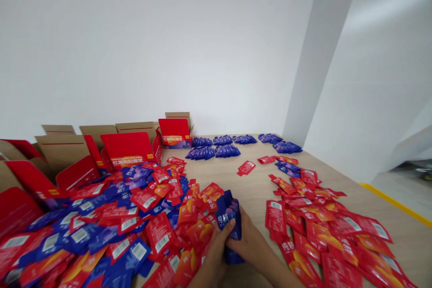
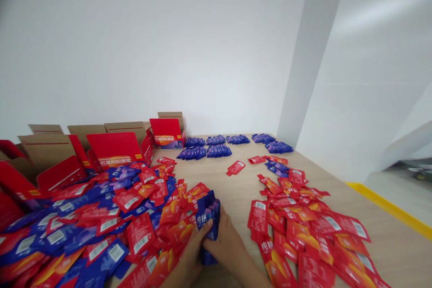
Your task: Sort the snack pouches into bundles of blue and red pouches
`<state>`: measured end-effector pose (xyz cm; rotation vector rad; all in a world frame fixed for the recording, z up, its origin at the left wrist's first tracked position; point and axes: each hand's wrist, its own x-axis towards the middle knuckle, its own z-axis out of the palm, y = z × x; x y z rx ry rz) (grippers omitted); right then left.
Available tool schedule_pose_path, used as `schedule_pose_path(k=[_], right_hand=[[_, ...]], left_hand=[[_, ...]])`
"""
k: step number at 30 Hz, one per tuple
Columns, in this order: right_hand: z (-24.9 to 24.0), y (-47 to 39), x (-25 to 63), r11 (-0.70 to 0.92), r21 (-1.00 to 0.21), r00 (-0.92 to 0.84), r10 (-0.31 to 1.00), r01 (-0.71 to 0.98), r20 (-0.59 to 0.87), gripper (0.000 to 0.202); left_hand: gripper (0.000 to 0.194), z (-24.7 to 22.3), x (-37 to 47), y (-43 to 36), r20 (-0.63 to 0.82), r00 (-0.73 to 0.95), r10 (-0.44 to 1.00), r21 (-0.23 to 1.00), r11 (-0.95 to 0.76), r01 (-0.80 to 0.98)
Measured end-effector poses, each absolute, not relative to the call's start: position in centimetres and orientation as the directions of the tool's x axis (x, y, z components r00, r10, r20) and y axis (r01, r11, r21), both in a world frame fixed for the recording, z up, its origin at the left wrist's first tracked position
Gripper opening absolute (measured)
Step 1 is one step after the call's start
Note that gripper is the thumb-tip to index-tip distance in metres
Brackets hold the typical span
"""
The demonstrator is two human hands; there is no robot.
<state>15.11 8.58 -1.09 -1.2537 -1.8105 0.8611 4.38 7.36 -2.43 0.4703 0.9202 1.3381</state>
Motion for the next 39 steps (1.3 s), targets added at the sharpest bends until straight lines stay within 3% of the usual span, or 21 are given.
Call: schedule_pose_path(k=[3,9,16,21,25,31,35,37,39], right_hand=[[-0.6,8.1,15.5,0.261,-0.832,-0.197,0.963,0.490,0.186,0.079],[1.7,6.1,16.8,0.231,-0.845,-0.137,0.973,0.483,0.188,0.054],[0.8,4.4,15.5,0.474,-0.709,-0.123,0.865,0.522,0.487,0.076],[0.1,4.4,14.0,0.516,-0.678,-0.039,0.809,0.523,0.586,0.047],[-0.8,3.7,13.5,0.540,-0.658,-0.014,0.778,0.525,0.628,0.042],[-0.5,2.8,14.8,0.495,-0.738,-0.134,0.859,0.459,0.493,0.058],[1.2,4.5,16.7,0.229,-0.919,-0.130,0.972,0.320,0.196,0.089],[1.6,5.6,17.2,0.113,-0.964,-0.186,0.980,0.240,0.069,0.091],[1.4,6.3,17.5,0.081,-0.987,-0.267,0.963,0.140,0.041,0.089]], left_hand=[[0.045,-1.7,4.5,7.1,-0.354,0.030,0.935,0.674,0.278,-0.685],[0.038,0.3,4.5,7.0,-0.438,0.193,0.878,0.517,0.421,-0.745],[0.045,1.8,5.6,7.0,-0.396,0.052,0.917,0.530,0.274,-0.803],[0.029,2.5,6.5,6.4,-0.438,-0.007,0.899,0.438,0.207,-0.875],[0.019,2.1,6.4,5.9,-0.479,-0.051,0.876,0.441,0.190,-0.877],[0.031,1.2,5.1,5.5,-0.439,0.028,0.898,0.492,0.266,-0.829],[0.049,1.3,4.9,5.6,-0.318,0.018,0.948,0.650,0.232,-0.724],[0.058,1.2,5.2,5.7,-0.298,0.014,0.955,0.719,0.234,-0.655],[0.061,1.0,5.6,5.7,-0.291,-0.042,0.956,0.795,0.217,-0.566]])
